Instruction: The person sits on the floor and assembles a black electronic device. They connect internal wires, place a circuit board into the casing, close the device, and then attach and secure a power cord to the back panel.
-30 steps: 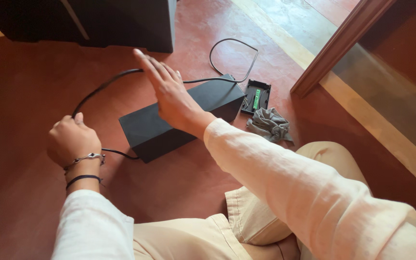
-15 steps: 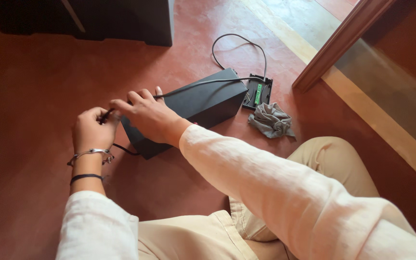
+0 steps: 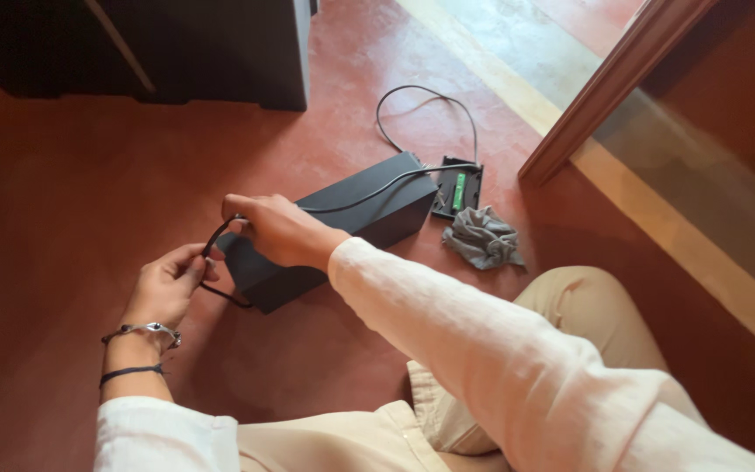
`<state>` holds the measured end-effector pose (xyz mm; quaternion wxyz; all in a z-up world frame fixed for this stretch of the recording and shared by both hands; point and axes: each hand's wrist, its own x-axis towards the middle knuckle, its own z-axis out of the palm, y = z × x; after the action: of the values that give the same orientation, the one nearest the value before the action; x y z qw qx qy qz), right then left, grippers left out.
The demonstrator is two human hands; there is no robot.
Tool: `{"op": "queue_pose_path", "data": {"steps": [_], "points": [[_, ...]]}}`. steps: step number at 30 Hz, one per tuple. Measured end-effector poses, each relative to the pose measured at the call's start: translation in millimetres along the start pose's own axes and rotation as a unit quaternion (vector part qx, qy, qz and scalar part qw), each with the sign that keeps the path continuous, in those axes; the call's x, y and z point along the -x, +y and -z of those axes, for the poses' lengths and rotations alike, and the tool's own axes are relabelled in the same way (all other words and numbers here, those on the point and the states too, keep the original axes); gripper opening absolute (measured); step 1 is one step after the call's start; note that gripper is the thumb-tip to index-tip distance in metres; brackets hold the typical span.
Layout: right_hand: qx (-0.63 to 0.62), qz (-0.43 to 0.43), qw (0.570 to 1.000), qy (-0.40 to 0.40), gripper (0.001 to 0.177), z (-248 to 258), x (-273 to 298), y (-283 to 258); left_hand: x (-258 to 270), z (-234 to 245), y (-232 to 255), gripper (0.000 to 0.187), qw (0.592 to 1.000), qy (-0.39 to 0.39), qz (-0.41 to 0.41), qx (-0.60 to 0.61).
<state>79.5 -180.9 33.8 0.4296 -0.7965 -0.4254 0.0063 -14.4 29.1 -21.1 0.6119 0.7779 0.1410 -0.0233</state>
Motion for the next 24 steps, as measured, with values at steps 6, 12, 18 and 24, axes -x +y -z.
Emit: {"op": "queue_pose_path", "data": {"steps": [6,12,18,24], "points": [[-0.023,-0.069,0.997,0.023,0.020,-1,20,-2,-6,-16,3,0.021,0.996,0.070,-0.052,-0.035],[0.028,-0.107,0.993,-0.028,0.019,-1,19,3,2,-25,16,0.024,0.971,0.132,-0.065,-0.187],[0.006,-0.090,0.995,-0.038,0.027,-2,23,13,15,-51,35,0.050,0.874,0.183,0.108,-0.436],[-0.001,-0.094,0.994,-0.054,0.031,6,21,13,14,-72,48,0.054,0.808,0.222,0.119,-0.532]]}}
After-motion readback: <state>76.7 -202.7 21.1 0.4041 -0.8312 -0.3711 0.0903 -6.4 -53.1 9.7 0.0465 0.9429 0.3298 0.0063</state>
